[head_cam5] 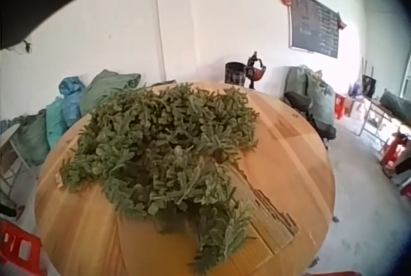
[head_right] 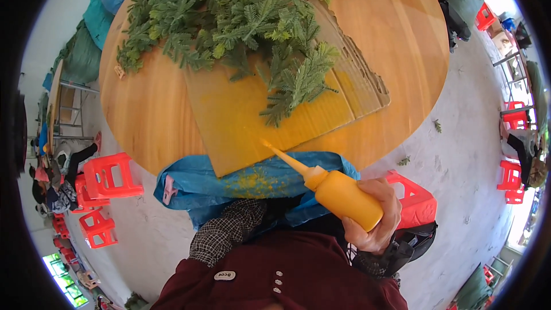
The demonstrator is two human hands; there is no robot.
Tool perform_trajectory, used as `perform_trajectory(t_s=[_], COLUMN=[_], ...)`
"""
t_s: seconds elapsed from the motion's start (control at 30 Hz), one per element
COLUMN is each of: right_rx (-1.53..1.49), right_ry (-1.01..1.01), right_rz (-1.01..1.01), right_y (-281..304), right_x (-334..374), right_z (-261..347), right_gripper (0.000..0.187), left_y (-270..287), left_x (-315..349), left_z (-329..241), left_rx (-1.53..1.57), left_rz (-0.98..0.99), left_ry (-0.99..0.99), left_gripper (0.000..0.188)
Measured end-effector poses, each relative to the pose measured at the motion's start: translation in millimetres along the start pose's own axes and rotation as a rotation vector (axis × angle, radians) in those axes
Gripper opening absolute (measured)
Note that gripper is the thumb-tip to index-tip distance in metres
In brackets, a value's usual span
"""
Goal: The person applies glue from a squeeze bottle onto small green branches over a piece of cardboard and places them into a blue bag.
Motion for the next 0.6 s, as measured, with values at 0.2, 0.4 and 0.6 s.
perform_trajectory(t_s=[0.2, 0.4, 0.6], right_rx=[-0.09, -0.063, -0.008], right_ry=[0.049, -0.04, -0.003], right_rz=[0.051, 0.09, 0.083], right_y=[-12, -6, -6], right_x=[-3, 10, 14], right_z=[4, 9, 27], right_gripper=[0.051, 0.049, 0.048], left_y=[101, 213, 342], left_x=[-14, -76, -86], left_z=[-48, -119, -190], left_rx=[-0.052, -0.095, -0.139], left_rz=[0.049, 0.088, 0.242], left_ry=[0.1, 0.161, 0.334], left_gripper=[0.029, 0.029, 0.028])
Point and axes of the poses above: each hand's wrist, its own x-axis away from the middle knuckle, its own y-axis out of the back of the hand, z = x × y, the point moved 8 cm from there along -x, towards the middle knuckle, and after that the axes turned 5 degrees about z, right-handed, at the moved point
